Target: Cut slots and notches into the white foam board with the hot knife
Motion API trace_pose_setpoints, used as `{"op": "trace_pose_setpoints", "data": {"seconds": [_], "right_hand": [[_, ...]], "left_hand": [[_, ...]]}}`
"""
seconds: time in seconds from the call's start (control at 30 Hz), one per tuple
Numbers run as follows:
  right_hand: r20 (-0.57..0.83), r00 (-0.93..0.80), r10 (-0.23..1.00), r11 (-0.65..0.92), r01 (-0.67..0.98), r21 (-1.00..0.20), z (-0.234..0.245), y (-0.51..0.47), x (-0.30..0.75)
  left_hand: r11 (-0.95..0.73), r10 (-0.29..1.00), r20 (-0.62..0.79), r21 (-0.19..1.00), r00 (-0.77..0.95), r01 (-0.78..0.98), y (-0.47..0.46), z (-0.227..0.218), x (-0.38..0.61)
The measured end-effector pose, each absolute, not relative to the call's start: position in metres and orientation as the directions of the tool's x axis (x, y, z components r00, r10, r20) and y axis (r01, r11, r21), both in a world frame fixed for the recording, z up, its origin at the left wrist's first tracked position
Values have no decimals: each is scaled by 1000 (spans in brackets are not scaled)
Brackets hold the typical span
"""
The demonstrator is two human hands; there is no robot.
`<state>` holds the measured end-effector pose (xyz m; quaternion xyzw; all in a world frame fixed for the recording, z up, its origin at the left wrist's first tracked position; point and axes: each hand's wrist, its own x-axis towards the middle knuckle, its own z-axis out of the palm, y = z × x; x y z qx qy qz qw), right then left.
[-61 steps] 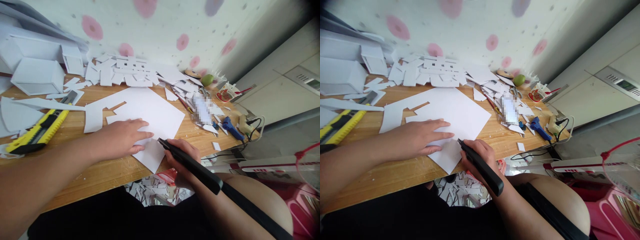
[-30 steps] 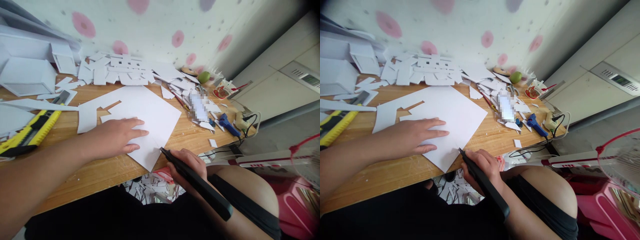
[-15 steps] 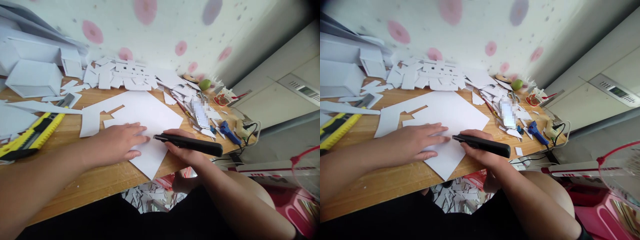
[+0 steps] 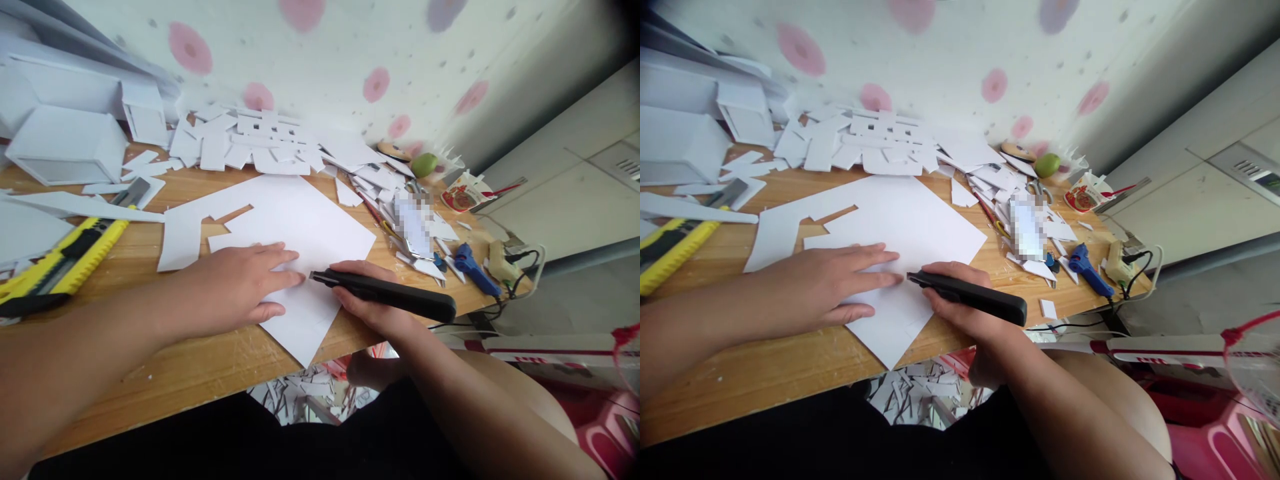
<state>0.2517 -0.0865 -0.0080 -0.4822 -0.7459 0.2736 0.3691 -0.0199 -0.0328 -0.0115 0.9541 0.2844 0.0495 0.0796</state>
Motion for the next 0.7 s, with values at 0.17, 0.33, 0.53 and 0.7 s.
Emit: {"op": "trace_pose_setpoints", "data": {"seconds": [0.17, 0.33, 0.53, 0.7], "right_hand": [[283, -285, 916, 398, 543, -740, -3, -87, 250], [286, -287, 914, 402, 559, -725, -1, -88, 248], [309, -310, 899, 435, 550, -713, 0, -88, 248], [299, -288, 910, 413, 558, -720, -2, -89, 251]], "left_hand": [[-831, 544, 41, 160, 838, 532, -34, -9, -19], [-834, 538, 30, 166, 842, 527, -32, -9, -19], [-836, 534, 33, 172, 845, 522, -29, -13, -19], [-844, 524, 44, 160, 851, 512, -27, -15, -21]]}}
